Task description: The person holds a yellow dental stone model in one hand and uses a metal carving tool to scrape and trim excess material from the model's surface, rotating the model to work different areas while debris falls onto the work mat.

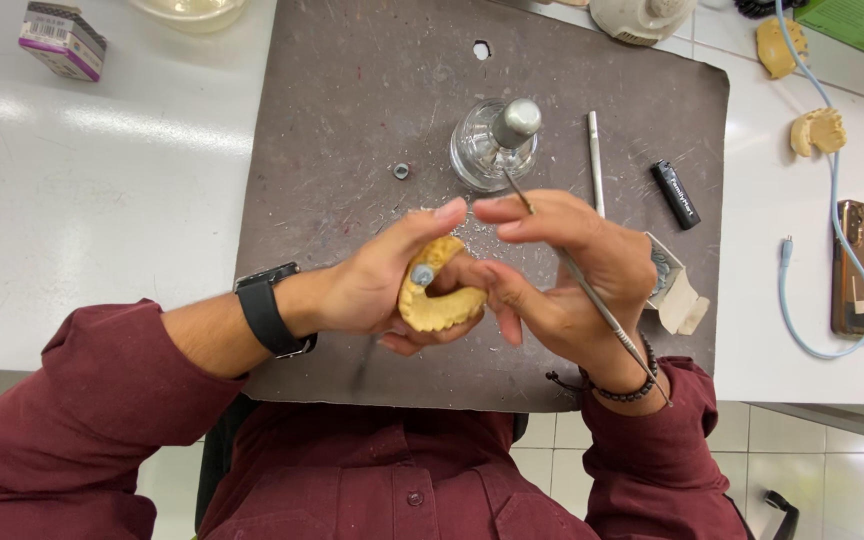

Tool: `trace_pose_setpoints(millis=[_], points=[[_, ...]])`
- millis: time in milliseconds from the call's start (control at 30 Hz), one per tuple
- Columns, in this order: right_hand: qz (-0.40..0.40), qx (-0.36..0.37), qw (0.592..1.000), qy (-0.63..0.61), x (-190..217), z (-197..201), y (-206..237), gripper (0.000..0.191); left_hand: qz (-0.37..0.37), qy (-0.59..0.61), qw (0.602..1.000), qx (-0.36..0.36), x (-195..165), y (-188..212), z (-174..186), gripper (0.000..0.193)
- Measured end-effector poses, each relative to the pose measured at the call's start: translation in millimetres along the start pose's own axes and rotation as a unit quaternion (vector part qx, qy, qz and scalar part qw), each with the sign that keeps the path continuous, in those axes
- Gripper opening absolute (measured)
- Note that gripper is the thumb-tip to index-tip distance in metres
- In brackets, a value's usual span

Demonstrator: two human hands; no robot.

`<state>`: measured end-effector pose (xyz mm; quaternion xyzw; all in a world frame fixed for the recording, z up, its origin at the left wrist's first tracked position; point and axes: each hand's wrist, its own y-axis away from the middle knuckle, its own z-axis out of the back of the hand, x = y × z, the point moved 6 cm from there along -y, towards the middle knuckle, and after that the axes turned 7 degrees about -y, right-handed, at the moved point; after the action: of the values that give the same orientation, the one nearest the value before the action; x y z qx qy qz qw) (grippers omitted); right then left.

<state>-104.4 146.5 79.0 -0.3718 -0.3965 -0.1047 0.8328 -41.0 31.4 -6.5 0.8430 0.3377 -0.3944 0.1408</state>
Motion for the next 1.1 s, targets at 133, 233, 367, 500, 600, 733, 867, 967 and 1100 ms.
trace_pose_setpoints(millis=[133, 233, 367, 500, 600, 733, 867, 967, 1100], points=[[-0.013, 0.014, 0.998, -0.058, -1.2, -5.0, 6.9, 0.032, 0.054, -0.034, 0.997, 0.033, 4.0, 4.5, -10.0, 0.125], [0.025, 0.014, 0.999, -0.042, 3.7, -4.8, 10.8, 0.031, 0.084, 0.0, 0.993, 0.079, 6.6, 4.6, -19.0, 0.128], [0.055, 0.018, 0.997, -0.053, 9.8, -4.2, 11.8, 0.031, 0.093, 0.002, 0.988, 0.122, 9.2, 6.3, -24.8, 0.129], [0.06, 0.027, 0.996, -0.062, 13.9, -4.7, 11.0, 0.031, 0.101, -0.013, 0.986, 0.13, 13.2, 8.7, -25.1, 0.129], [0.065, 0.027, 0.996, -0.059, 17.0, -5.3, 11.1, 0.032, 0.109, -0.03, 0.985, 0.132, 15.9, 9.2, -25.4, 0.131], [0.079, 0.017, 0.995, -0.058, 17.3, -5.9, 9.7, 0.033, 0.126, -0.012, 0.983, 0.134, 18.0, 7.7, -25.9, 0.13], [0.086, 0.015, 0.995, -0.049, 16.4, -5.6, 10.2, 0.034, 0.123, -0.021, 0.984, 0.127, 18.4, 7.9, -24.1, 0.129], [0.077, 0.016, 0.996, -0.051, 15.4, -5.2, 11.5, 0.033, 0.112, -0.031, 0.985, 0.125, 19.2, 7.3, -24.3, 0.128], [0.079, 0.018, 0.995, -0.049, 16.2, -5.1, 11.8, 0.034, 0.087, -0.041, 0.986, 0.137, 16.9, 6.8, -24.0, 0.126]])
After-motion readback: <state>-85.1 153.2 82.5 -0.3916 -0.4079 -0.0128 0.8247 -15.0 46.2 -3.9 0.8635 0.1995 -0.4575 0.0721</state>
